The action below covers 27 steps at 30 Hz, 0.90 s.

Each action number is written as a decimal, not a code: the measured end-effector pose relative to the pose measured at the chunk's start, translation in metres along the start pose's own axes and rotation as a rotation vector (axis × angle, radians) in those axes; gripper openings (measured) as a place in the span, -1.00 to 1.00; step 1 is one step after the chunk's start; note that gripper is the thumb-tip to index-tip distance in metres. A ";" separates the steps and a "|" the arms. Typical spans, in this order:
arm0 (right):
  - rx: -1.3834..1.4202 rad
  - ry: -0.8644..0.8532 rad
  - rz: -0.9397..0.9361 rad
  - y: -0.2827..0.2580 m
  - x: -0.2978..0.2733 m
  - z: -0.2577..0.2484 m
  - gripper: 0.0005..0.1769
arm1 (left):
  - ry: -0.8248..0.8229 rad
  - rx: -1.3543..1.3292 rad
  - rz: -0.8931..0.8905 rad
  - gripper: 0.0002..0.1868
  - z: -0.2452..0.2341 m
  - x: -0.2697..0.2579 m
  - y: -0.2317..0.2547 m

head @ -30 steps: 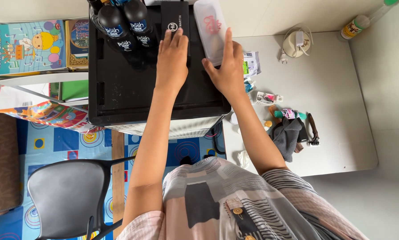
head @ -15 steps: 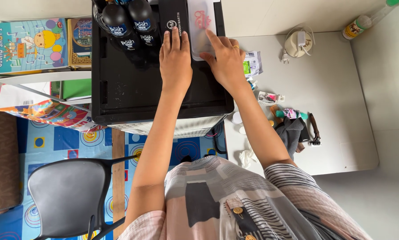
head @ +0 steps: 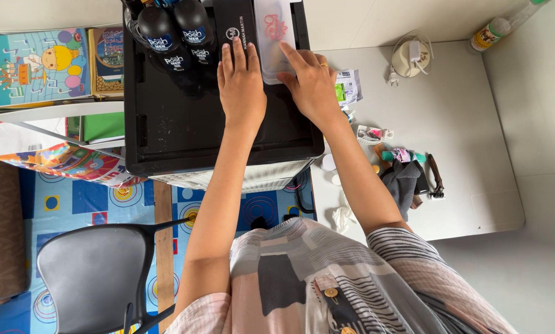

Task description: The person organizes a cluttered desk by picking up various items including a phone box, plastic container, bottles, packets, and a cloth, then places them on a black tray. They wipe the desk surface with a cloth and continue arranging items on the tray.

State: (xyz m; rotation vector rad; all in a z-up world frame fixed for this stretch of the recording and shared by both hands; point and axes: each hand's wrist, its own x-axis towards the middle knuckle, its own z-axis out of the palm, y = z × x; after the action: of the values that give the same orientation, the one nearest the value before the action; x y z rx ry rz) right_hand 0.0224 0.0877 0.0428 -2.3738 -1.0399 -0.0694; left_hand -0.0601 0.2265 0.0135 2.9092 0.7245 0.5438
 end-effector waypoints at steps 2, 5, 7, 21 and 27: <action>0.019 -0.024 0.011 -0.004 -0.003 -0.002 -0.38 | 0.018 -0.030 -0.005 -0.36 -0.001 -0.003 0.002; 0.051 0.013 -0.053 0.009 -0.005 0.008 -0.30 | 0.059 -0.107 0.015 -0.38 -0.012 -0.008 0.009; 0.065 0.069 -0.127 0.016 -0.010 0.016 -0.22 | 0.075 -0.155 0.039 -0.39 -0.018 -0.014 0.012; 0.094 0.123 -0.146 0.002 -0.019 0.018 -0.27 | -0.100 -0.207 0.149 -0.34 -0.040 -0.045 0.009; 0.177 0.108 -0.139 0.002 -0.021 0.015 -0.27 | -0.069 -0.178 0.224 -0.29 -0.037 -0.050 0.003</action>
State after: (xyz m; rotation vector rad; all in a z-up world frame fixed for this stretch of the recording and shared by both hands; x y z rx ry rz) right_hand 0.0070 0.0800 0.0240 -2.1144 -1.1106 -0.1487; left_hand -0.1131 0.2004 0.0329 2.8404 0.3251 0.4973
